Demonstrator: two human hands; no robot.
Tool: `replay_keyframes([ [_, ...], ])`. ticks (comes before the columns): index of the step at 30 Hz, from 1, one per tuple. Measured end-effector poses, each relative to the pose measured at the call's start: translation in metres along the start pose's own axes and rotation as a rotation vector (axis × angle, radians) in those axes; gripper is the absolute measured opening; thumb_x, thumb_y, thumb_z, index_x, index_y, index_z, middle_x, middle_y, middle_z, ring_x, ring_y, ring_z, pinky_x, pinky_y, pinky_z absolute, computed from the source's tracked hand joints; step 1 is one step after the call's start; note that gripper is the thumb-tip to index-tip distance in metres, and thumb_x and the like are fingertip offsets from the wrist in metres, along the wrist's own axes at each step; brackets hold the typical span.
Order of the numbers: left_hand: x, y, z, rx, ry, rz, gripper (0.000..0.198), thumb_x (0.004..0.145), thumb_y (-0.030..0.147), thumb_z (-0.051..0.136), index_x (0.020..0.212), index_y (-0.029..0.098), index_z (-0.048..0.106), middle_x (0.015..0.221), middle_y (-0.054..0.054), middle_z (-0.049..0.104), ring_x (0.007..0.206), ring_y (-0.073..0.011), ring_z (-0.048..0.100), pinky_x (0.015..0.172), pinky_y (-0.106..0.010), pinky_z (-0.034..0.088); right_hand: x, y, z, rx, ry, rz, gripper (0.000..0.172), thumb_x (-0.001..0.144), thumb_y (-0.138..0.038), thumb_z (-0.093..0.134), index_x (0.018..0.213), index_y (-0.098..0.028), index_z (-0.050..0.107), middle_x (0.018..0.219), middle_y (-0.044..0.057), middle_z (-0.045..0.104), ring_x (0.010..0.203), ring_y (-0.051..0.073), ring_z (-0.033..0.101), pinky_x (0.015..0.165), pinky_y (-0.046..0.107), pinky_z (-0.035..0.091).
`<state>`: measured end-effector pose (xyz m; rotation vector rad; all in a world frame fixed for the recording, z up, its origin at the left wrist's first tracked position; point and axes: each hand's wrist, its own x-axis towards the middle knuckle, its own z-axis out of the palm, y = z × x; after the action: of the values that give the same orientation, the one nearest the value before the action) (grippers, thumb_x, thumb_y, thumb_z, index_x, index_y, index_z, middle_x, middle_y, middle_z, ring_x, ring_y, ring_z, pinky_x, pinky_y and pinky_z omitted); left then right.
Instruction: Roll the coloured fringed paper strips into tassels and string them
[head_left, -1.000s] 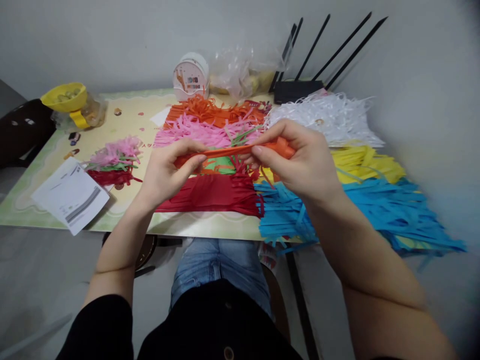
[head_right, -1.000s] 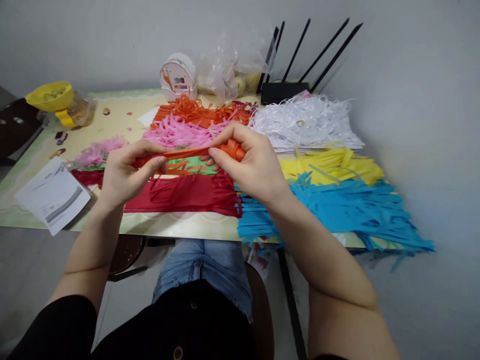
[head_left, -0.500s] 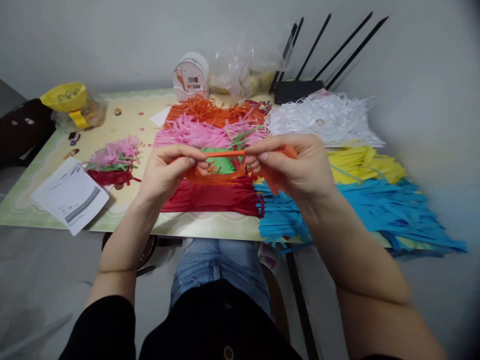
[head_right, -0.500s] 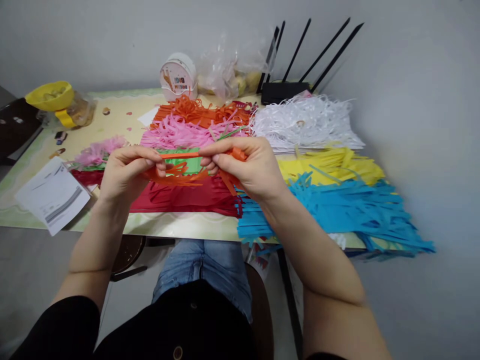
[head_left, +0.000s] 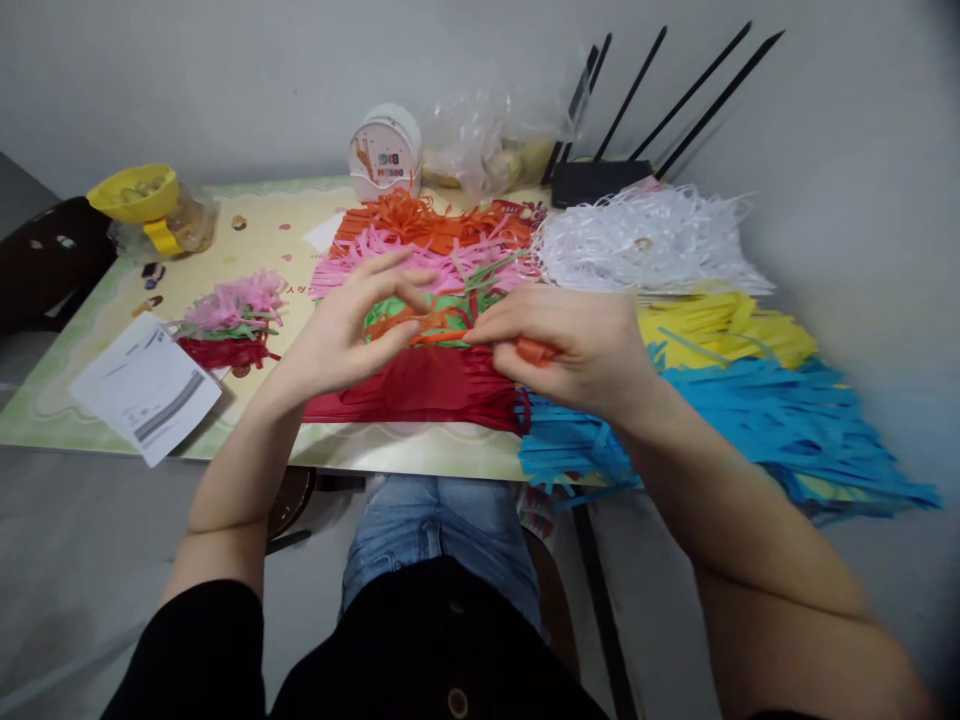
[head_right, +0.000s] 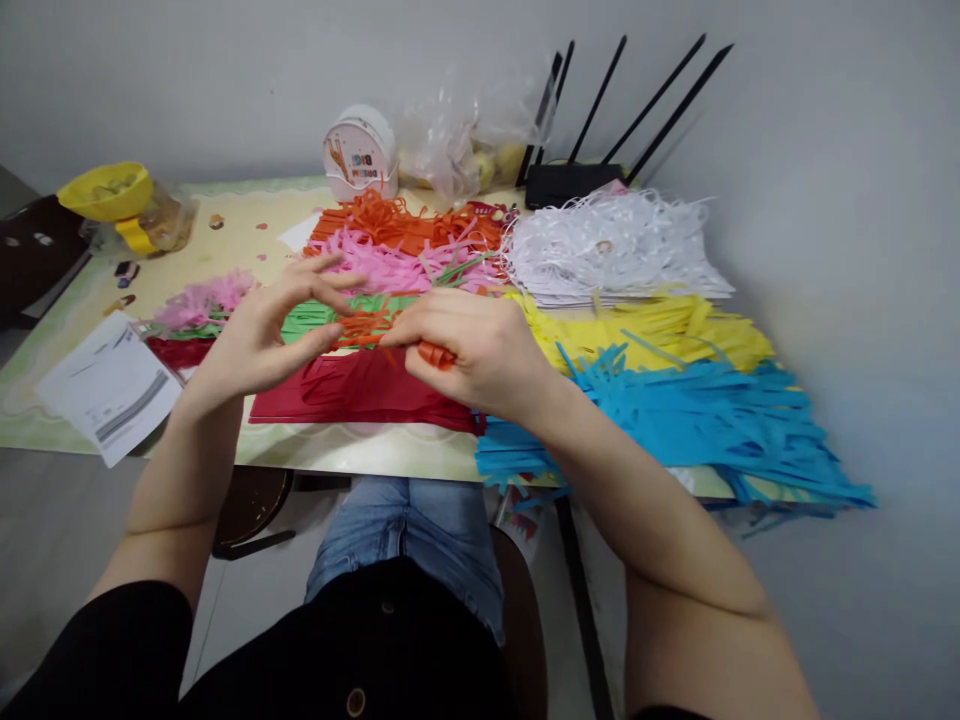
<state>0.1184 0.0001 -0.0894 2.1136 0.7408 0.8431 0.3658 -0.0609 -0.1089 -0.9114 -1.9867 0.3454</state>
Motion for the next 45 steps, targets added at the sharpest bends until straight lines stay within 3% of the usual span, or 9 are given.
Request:
replay_keyframes([
  [4, 0.012, 0.005, -0.002, 0.131, -0.255, 0.073, 0.014, 0.089, 0.032, 0.075, 0.097, 0.022, 0.080, 0.098, -0.005, 0.082, 0.092, -0.0200, 0.076, 0.089, -0.031, 0.057, -0.002, -0.002, -0.001, -0.081, -0.046, -0.158, 0.025, 0.085, -0.012, 0.064, 0.093, -0.030, 0.080, 0.096, 0.001, 0.081, 0.090, 0.019, 0.076, 0.084, 0.034, 0.061],
  [7, 0.012, -0.002, -0.001, 0.286, -0.263, 0.102, 0.014, 0.094, 0.029, 0.069, 0.094, 0.021, 0.080, 0.088, -0.003, 0.080, 0.079, -0.0162, 0.073, 0.082, -0.029, 0.056, -0.007, -0.003, -0.005, -0.165, -0.085, -0.189, 0.026, 0.091, -0.013, 0.060, 0.099, -0.027, 0.079, 0.099, 0.003, 0.081, 0.093, 0.017, 0.076, 0.085, 0.033, 0.061],
  [13, 0.011, -0.029, 0.007, 0.574, 0.132, 0.348, 0.015, 0.099, 0.036, 0.065, 0.092, 0.030, 0.076, 0.082, 0.001, 0.075, 0.096, -0.0200, 0.072, 0.121, -0.057, 0.040, 0.007, 0.003, -0.013, -0.011, -0.127, 0.140, 0.035, 0.094, -0.033, 0.062, 0.122, -0.021, 0.078, 0.118, 0.007, 0.081, 0.104, 0.022, 0.076, 0.094, 0.037, 0.060],
  [18, 0.012, -0.044, 0.008, 0.427, 0.255, 0.374, 0.015, 0.095, 0.048, 0.072, 0.097, 0.035, 0.077, 0.088, 0.001, 0.077, 0.098, -0.0215, 0.074, 0.121, -0.059, 0.042, 0.026, 0.017, 0.011, 0.499, -0.284, 0.424, 0.047, 0.089, -0.062, 0.072, 0.082, -0.016, 0.078, 0.077, 0.006, 0.077, 0.069, 0.016, 0.069, 0.068, 0.030, 0.055],
  [23, 0.008, -0.049, 0.020, 0.417, 0.408, 0.309, 0.017, 0.091, 0.047, 0.077, 0.091, 0.029, 0.078, 0.088, 0.000, 0.077, 0.102, -0.0236, 0.074, 0.124, -0.061, 0.037, 0.020, 0.015, 0.034, 0.800, -0.089, 0.514, 0.050, 0.072, -0.063, 0.089, 0.089, -0.017, 0.076, 0.067, 0.000, 0.072, 0.065, 0.014, 0.069, 0.071, 0.029, 0.057],
  [28, 0.005, -0.041, 0.048, 0.241, 0.592, 0.264, 0.020, 0.095, 0.045, 0.073, 0.095, 0.026, 0.081, 0.096, -0.001, 0.080, 0.098, -0.0195, 0.076, 0.117, -0.049, 0.048, 0.021, 0.010, 0.044, 0.843, 0.085, 0.406, 0.044, 0.079, -0.058, 0.086, 0.095, -0.019, 0.076, 0.070, -0.001, 0.071, 0.069, 0.014, 0.071, 0.079, 0.032, 0.062],
  [34, 0.019, -0.032, 0.074, -0.236, 0.666, 0.133, 0.031, 0.090, 0.053, 0.077, 0.101, 0.026, 0.083, 0.089, -0.002, 0.080, 0.086, -0.0188, 0.076, 0.083, -0.034, 0.063, 0.030, 0.019, 0.051, 0.676, 0.202, 0.287, 0.047, 0.089, -0.063, 0.073, 0.107, -0.020, 0.068, 0.083, 0.000, 0.071, 0.077, 0.013, 0.070, 0.080, 0.029, 0.061],
  [40, 0.040, -0.028, 0.086, -0.359, 0.784, 0.176, 0.019, 0.090, 0.042, 0.081, 0.096, 0.024, 0.082, 0.093, 0.001, 0.080, 0.088, -0.0150, 0.077, 0.088, -0.032, 0.063, 0.026, 0.046, 0.018, 0.222, 0.215, 0.154, 0.030, 0.101, -0.047, 0.060, 0.102, -0.019, 0.071, 0.099, 0.005, 0.075, 0.090, 0.016, 0.071, 0.087, 0.032, 0.057],
  [45, 0.043, -0.025, 0.060, -0.561, 0.874, 0.275, 0.010, 0.086, 0.037, 0.085, 0.086, 0.028, 0.079, 0.086, 0.005, 0.076, 0.081, -0.0112, 0.073, 0.088, -0.031, 0.063, -0.015, 0.156, -0.067, -0.550, 0.088, 0.766, 0.018, 0.094, -0.022, 0.063, 0.093, -0.011, 0.077, 0.097, 0.016, 0.079, 0.097, 0.025, 0.074, 0.094, 0.039, 0.053],
])
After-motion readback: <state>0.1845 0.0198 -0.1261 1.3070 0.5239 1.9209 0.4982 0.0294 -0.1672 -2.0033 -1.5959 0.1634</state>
